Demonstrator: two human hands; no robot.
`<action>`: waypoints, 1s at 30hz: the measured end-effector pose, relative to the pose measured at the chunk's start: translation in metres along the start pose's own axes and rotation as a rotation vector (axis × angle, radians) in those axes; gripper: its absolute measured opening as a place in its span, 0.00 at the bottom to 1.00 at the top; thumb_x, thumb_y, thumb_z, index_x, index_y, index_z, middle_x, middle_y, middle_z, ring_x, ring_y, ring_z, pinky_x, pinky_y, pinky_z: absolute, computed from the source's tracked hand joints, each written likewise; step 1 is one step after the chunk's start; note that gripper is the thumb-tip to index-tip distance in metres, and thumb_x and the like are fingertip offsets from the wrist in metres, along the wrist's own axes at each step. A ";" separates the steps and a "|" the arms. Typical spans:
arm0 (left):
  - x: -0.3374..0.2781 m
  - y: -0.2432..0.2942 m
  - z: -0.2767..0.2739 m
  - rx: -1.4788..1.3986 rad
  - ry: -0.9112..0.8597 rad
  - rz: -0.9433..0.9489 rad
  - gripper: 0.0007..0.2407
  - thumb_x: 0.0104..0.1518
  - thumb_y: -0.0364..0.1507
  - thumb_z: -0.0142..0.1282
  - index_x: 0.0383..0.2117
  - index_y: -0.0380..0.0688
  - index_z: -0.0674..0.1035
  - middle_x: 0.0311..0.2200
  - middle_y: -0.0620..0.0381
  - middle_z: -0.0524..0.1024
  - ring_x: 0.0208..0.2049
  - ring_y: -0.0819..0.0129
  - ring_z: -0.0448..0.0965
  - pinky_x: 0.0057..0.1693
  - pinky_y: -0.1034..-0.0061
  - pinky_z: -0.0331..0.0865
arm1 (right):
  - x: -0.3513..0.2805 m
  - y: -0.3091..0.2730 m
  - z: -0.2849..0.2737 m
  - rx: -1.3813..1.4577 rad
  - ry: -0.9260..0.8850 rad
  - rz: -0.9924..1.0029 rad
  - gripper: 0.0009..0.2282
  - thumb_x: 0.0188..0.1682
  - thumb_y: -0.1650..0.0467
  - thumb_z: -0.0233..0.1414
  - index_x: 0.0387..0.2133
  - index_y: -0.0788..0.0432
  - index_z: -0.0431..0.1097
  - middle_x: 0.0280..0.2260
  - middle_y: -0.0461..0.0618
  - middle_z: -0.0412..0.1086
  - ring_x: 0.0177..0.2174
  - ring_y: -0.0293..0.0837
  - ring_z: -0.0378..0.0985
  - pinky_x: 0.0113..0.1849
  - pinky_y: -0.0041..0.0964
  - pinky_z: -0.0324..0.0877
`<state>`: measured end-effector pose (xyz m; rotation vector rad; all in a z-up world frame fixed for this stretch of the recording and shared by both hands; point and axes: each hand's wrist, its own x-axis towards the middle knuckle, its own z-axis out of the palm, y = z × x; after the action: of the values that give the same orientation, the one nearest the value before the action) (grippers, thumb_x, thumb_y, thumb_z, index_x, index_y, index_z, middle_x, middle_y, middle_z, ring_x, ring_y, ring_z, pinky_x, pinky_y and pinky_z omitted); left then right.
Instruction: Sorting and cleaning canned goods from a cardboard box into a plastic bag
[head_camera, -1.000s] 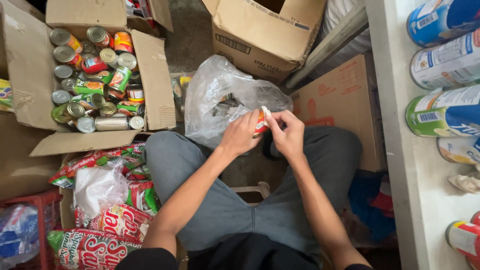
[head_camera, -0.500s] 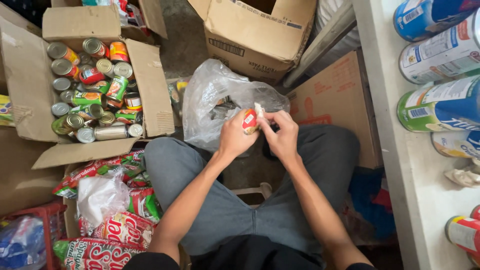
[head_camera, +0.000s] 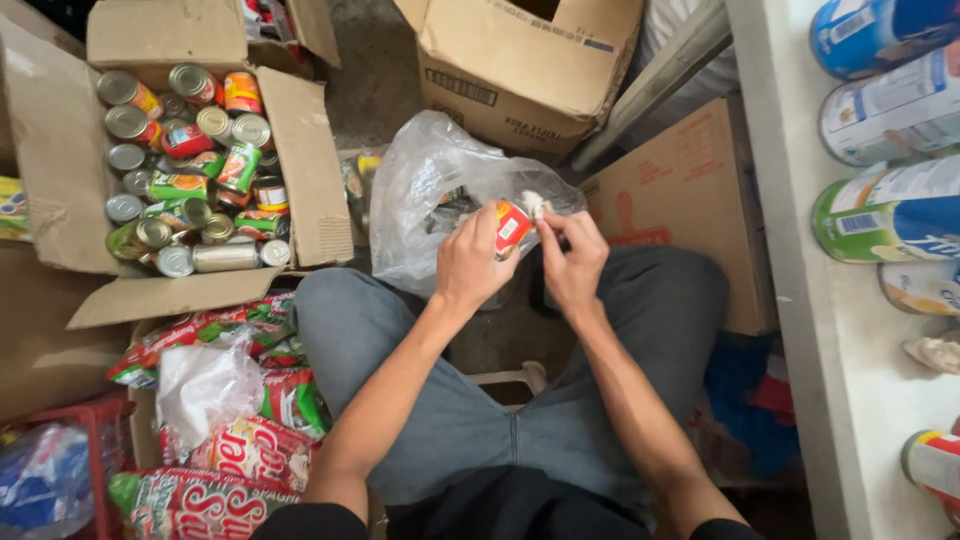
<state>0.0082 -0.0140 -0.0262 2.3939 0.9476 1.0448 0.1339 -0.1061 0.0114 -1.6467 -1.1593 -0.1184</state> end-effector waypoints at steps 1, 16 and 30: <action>0.002 0.006 -0.003 -0.018 -0.025 -0.040 0.30 0.34 0.35 0.69 0.50 0.39 0.77 0.35 0.45 0.81 0.34 0.48 0.84 0.40 0.60 0.79 | 0.000 -0.007 -0.001 0.025 0.028 0.010 0.02 0.48 0.75 0.64 0.32 0.61 0.80 0.25 0.51 0.72 0.24 0.48 0.75 0.28 0.38 0.71; 0.011 0.013 -0.010 -0.607 -0.416 -0.561 0.16 0.34 0.34 0.70 0.32 0.49 0.81 0.26 0.52 0.81 0.35 0.52 0.84 0.41 0.59 0.73 | -0.005 -0.017 0.001 0.085 -0.116 -0.194 0.02 0.46 0.77 0.64 0.28 0.59 0.79 0.23 0.51 0.70 0.23 0.54 0.74 0.28 0.43 0.71; 0.002 0.008 0.003 -1.841 -0.527 -0.715 0.18 0.40 0.17 0.67 0.39 0.31 0.76 0.22 0.42 0.76 0.18 0.58 0.78 0.23 0.67 0.74 | 0.006 -0.024 -0.023 0.222 0.058 0.004 0.01 0.47 0.78 0.62 0.29 0.62 0.78 0.22 0.54 0.70 0.21 0.52 0.74 0.28 0.40 0.70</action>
<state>0.0150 -0.0181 -0.0226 0.5830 0.2134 0.4306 0.1297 -0.1214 0.0409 -1.4409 -1.0849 -0.0333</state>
